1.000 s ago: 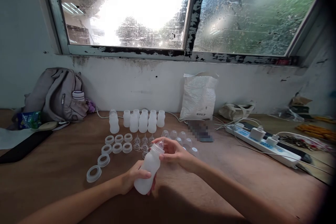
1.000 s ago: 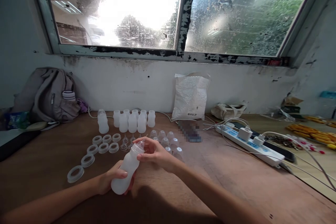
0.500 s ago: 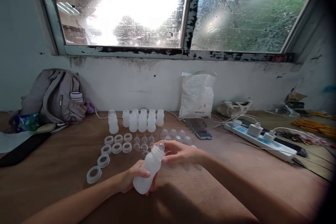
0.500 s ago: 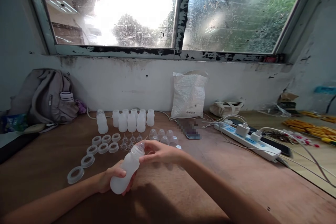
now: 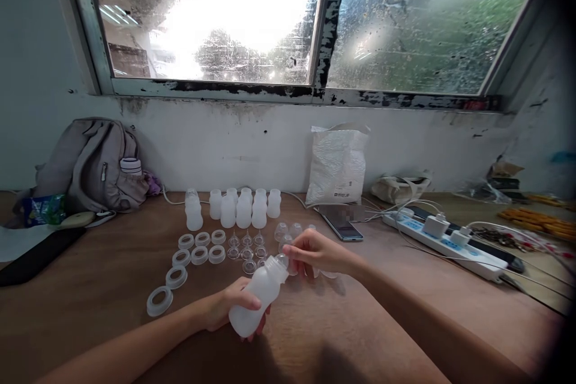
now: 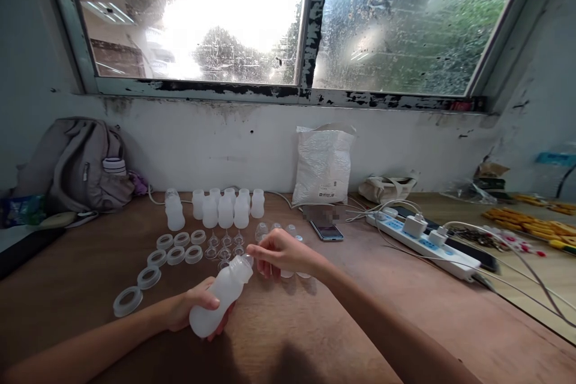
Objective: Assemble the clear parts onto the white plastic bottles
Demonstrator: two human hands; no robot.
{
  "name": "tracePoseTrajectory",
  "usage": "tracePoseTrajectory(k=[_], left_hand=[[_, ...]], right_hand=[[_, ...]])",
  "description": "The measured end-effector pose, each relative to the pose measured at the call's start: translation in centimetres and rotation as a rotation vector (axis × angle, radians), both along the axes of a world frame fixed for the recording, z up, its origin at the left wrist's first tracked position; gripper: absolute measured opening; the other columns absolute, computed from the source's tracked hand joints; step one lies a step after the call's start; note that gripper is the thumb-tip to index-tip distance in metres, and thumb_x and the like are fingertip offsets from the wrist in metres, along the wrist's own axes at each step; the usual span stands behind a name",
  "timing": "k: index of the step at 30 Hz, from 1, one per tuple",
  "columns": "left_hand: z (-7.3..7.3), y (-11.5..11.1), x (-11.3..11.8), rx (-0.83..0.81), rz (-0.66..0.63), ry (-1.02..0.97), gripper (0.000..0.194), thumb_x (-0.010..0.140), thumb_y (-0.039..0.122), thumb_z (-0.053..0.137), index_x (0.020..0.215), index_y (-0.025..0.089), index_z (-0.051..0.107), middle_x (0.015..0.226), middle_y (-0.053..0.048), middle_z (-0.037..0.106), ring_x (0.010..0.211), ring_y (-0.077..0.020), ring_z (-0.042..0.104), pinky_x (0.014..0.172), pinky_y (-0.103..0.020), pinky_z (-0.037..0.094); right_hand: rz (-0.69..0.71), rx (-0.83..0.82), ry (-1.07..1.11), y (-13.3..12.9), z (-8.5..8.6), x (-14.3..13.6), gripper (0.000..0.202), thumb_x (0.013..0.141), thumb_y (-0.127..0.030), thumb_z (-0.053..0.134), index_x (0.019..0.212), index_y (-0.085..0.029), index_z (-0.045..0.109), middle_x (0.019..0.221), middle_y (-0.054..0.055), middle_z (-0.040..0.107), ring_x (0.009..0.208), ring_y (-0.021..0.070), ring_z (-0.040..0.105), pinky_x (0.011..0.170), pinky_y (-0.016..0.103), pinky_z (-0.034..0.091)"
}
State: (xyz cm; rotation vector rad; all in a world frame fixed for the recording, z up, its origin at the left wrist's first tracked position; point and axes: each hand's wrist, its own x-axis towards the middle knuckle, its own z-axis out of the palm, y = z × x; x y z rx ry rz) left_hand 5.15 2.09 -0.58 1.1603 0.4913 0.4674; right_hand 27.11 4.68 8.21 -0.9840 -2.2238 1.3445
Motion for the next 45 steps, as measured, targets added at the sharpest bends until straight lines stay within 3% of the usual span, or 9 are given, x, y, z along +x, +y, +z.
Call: tracePoseTrajectory(k=[8,14,19,23,32,35,38,42,45], left_hand=[[0.3,0.2,0.0,-0.014,-0.023,0.048,0.024,0.059,0.029,0.055,0.072,0.01,0.057,0.053,-0.004,0.059,0.037,-0.0105,0.051,0.029,-0.016,0.034],[0.3,0.1,-0.1,-0.015,-0.013,0.036,0.024,0.06,0.031,0.054,0.073,0.01,0.057,0.054,-0.004,0.059,0.037,-0.0106,0.051,0.03,-0.016,0.034],[0.3,0.1,0.1,0.019,-0.052,0.077,0.024,0.058,0.025,0.059,0.077,0.01,0.059,0.055,-0.003,0.059,0.037,-0.0093,0.049,0.031,-0.016,0.032],[0.5,0.3,0.1,-0.01,-0.043,0.063,0.026,0.062,0.031,0.057,0.078,0.011,0.058,0.054,-0.003,0.059,0.036,-0.0095,0.048,0.03,-0.016,0.03],[0.9,-0.7,0.4,0.093,0.02,0.078,0.03,0.059,0.03,0.068,0.081,0.013,0.056,0.061,0.0,0.059,0.049,-0.0098,0.051,0.044,-0.019,0.039],[1.1,-0.8,0.4,0.056,0.036,0.03,0.035,0.056,0.029,0.071,0.083,0.013,0.055,0.065,-0.002,0.059,0.054,-0.0107,0.052,0.048,-0.02,0.041],[1.5,-1.3,0.7,-0.025,0.001,0.026,0.037,0.053,0.024,0.071,0.085,0.014,0.056,0.067,-0.002,0.06,0.055,-0.0116,0.053,0.048,-0.021,0.04],[2.0,-3.0,2.6,-0.09,0.032,0.037,0.031,0.045,0.005,0.066,0.073,0.015,0.058,0.067,0.0,0.059,0.062,-0.0137,0.054,0.058,-0.025,0.041],[2.1,-3.4,3.8,-0.116,0.289,-0.046,0.024,0.046,0.007,0.061,0.069,0.015,0.059,0.069,-0.001,0.059,0.068,-0.0151,0.053,0.065,-0.026,0.039]], right_hand=[[-0.056,0.17,-0.042,-0.3,-0.1,0.2,0.033,0.079,-0.045,0.048,0.075,-0.013,0.055,0.053,-0.002,0.052,0.038,0.0053,0.044,0.034,0.015,0.033],[0.149,0.201,0.008,-0.5,0.2,-0.2,0.046,0.068,-0.035,0.064,0.11,-0.019,0.052,0.104,0.006,0.056,0.08,0.0132,0.055,0.059,0.02,0.046],[0.061,0.206,-0.072,-0.2,-0.5,-0.1,0.033,0.078,-0.042,0.05,0.087,-0.013,0.063,0.07,0.003,0.06,0.055,0.009,0.053,0.046,0.017,0.04],[0.129,0.239,-0.097,-0.6,-0.1,-0.2,0.043,0.069,-0.04,0.062,0.106,-0.02,0.056,0.097,0.005,0.059,0.072,0.0123,0.055,0.054,0.018,0.043],[-0.009,0.107,-0.084,-1.0,-1.0,-0.7,0.036,0.066,-0.043,0.064,0.086,-0.014,0.06,0.057,-0.002,0.052,0.049,0.0086,0.048,0.041,0.017,0.033],[-0.016,0.081,0.099,-1.0,-1.2,-1.0,0.044,0.065,-0.038,0.067,0.102,-0.018,0.055,0.074,0.0,0.057,0.063,0.0106,0.052,0.053,0.019,0.04],[0.11,-0.156,0.32,-1.5,-1.4,-2.3,0.058,0.059,-0.031,0.071,0.112,-0.022,0.048,0.101,0.005,0.057,0.088,0.0164,0.054,0.071,0.027,0.044],[0.133,-0.386,0.466,-2.3,-1.9,-5.5,0.025,0.057,-0.024,0.071,0.078,-0.013,0.062,0.086,0.006,0.063,0.083,0.0179,0.057,0.069,0.027,0.044],[-0.034,-0.437,0.543,-1.9,-1.9,-7.9,0.008,0.062,-0.018,0.062,0.067,-0.013,0.059,0.057,0.001,0.06,0.058,0.0139,0.057,0.055,0.025,0.043]])
